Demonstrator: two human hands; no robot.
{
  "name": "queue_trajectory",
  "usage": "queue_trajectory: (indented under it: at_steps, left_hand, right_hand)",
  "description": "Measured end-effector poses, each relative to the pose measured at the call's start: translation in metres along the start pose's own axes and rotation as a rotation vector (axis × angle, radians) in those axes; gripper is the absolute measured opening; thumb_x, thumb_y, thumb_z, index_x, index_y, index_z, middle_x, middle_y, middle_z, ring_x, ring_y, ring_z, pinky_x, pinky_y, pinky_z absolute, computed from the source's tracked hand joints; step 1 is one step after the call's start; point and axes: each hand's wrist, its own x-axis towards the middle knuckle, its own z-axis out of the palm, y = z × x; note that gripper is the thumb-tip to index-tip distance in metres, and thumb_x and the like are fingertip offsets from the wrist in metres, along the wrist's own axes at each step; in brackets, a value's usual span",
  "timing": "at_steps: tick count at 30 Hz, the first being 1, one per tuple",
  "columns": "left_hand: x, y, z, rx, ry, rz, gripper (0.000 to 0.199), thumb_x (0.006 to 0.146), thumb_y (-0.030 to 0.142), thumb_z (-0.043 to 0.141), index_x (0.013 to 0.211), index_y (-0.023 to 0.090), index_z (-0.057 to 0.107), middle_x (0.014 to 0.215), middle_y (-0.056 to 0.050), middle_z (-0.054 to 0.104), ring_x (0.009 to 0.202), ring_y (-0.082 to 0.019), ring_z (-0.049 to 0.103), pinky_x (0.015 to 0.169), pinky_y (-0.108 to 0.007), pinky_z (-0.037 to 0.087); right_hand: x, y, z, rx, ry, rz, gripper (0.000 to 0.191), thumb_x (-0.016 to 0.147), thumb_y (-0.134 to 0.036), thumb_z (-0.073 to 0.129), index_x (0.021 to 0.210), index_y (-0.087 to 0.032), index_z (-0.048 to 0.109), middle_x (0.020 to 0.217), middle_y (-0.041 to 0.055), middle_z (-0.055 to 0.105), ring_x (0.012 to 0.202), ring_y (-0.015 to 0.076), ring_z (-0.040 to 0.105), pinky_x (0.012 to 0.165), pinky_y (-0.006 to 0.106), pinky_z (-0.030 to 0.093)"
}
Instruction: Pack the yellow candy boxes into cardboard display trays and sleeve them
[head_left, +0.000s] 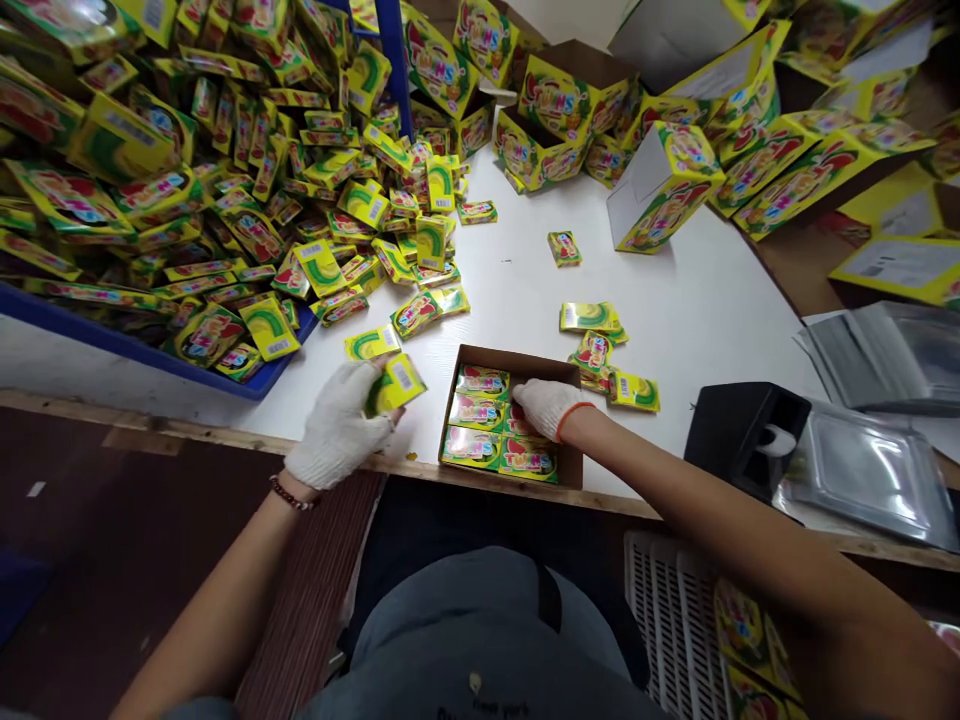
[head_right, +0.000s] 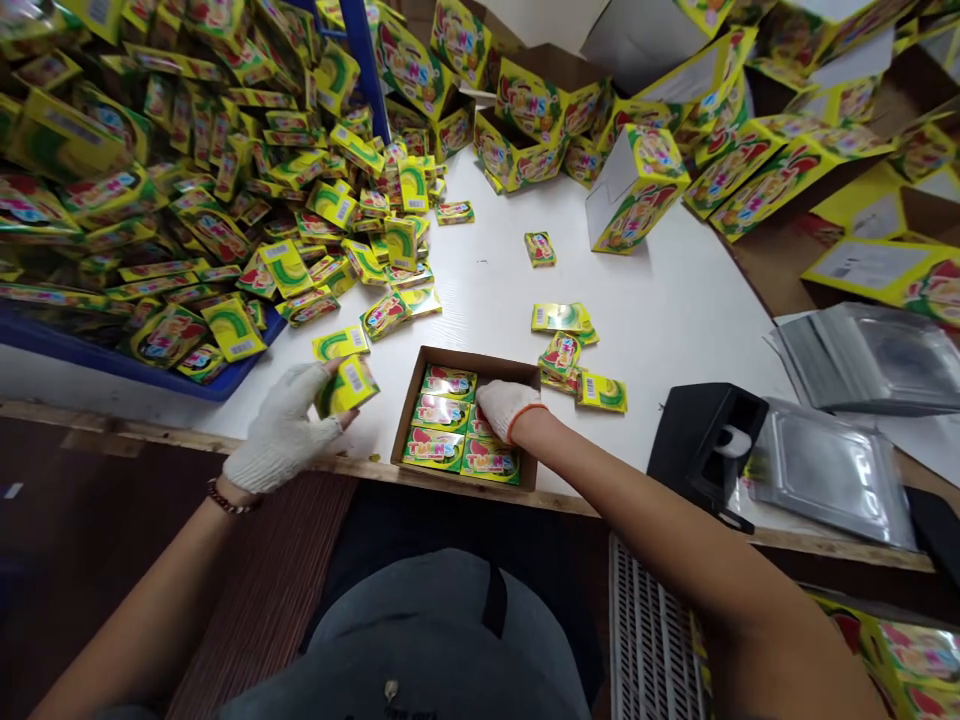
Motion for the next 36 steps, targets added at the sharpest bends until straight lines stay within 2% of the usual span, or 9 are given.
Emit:
queue_trajectory:
  at_steps: [8,11,15,17,19,23,26,30,36]
  left_hand:
    - [0.031,0.073,0.034,0.022,0.209,0.511,0.083,0.077,0.016,0.061,0.152,0.017,0.026,0.121,-0.015,0.061,0.111,-0.028,0.058,0.091,-0.045,0.053]
    - [0.039,0.085,0.041,0.087,0.337,0.630,0.074,0.083,0.016,0.058,0.150,0.021,0.028,0.116,-0.014,0.062,0.106,-0.026,0.060,0.084,-0.043,0.054]
    - [0.044,0.095,0.049,0.137,0.469,0.792,0.052,0.090,0.012,0.053,0.140,0.026,0.043,0.104,-0.008,0.065,0.098,-0.022,0.062,0.081,-0.040,0.054]
    - [0.045,0.096,0.054,0.122,0.449,0.822,0.048,0.091,0.012,0.050,0.137,0.024,0.047,0.102,-0.008,0.065,0.097,-0.022,0.063,0.081,-0.040,0.055]
    - [0.046,0.091,0.056,0.087,0.385,0.741,0.051,0.090,0.018,0.055,0.140,0.019,0.045,0.112,-0.013,0.064,0.106,-0.026,0.062,0.085,-0.044,0.055]
    - [0.052,0.072,0.052,0.054,0.207,0.416,0.065,0.083,0.036,0.067,0.141,0.015,0.045,0.141,-0.021,0.049,0.132,-0.036,0.047,0.105,-0.054,0.045]
    - [0.058,0.065,0.051,0.117,0.025,0.320,0.060,0.083,0.036,0.067,0.137,0.017,0.051,0.147,-0.019,0.045,0.136,-0.035,0.043,0.111,-0.052,0.039]
    - [0.062,0.070,0.058,0.216,-0.169,0.361,0.065,0.076,0.030,0.069,0.137,0.014,0.053,0.149,-0.020,0.043,0.138,-0.039,0.038,0.114,-0.054,0.033]
    - [0.059,0.072,0.060,0.209,-0.131,0.399,0.059,0.073,0.027,0.067,0.130,0.012,0.057,0.137,-0.021,0.050,0.129,-0.038,0.043,0.104,-0.052,0.041]
  right_hand:
    - [-0.036,0.014,-0.036,0.917,0.325,-0.298,0.020,0.090,-0.035,0.057,0.097,-0.017,0.062,0.081,0.0007,0.065,0.072,0.0140,0.061,0.065,0.025,0.050]
    - [-0.046,0.022,-0.040,1.301,0.134,-0.314,0.027,0.091,-0.044,0.055,0.097,-0.018,0.057,0.079,0.0011,0.063,0.064,0.0132,0.061,0.057,0.025,0.053]
    - [-0.046,0.030,-0.030,1.590,-0.314,-0.311,0.037,0.090,-0.049,0.057,0.111,-0.020,0.052,0.080,0.0024,0.063,0.063,0.0142,0.062,0.051,0.023,0.053]
    - [-0.044,0.031,-0.023,1.557,-0.311,-0.337,0.034,0.087,-0.041,0.063,0.112,-0.020,0.054,0.085,0.0021,0.063,0.067,0.0122,0.061,0.056,0.021,0.053]
    - [-0.041,0.033,-0.022,1.366,-0.108,-0.295,0.028,0.087,-0.032,0.062,0.111,-0.019,0.057,0.091,0.0031,0.065,0.073,0.0123,0.061,0.063,0.022,0.053]
    - [-0.034,0.029,-0.033,0.450,0.245,-0.035,0.020,0.086,-0.012,0.057,0.104,-0.014,0.066,0.102,0.0110,0.070,0.093,0.0219,0.065,0.079,0.030,0.052]
    - [-0.026,0.013,-0.041,-0.038,0.213,0.100,0.027,0.086,-0.007,0.055,0.109,-0.011,0.069,0.111,0.0198,0.070,0.104,0.0315,0.067,0.086,0.040,0.052]
    - [-0.012,-0.004,-0.034,-0.114,0.143,0.196,0.023,0.090,-0.009,0.054,0.107,-0.008,0.070,0.106,0.0240,0.071,0.105,0.0349,0.068,0.085,0.042,0.054]
    - [-0.010,-0.010,0.000,-0.122,0.289,0.177,0.035,0.097,-0.009,0.039,0.122,-0.007,0.062,0.116,0.0272,0.063,0.103,0.0312,0.068,0.078,0.041,0.058]
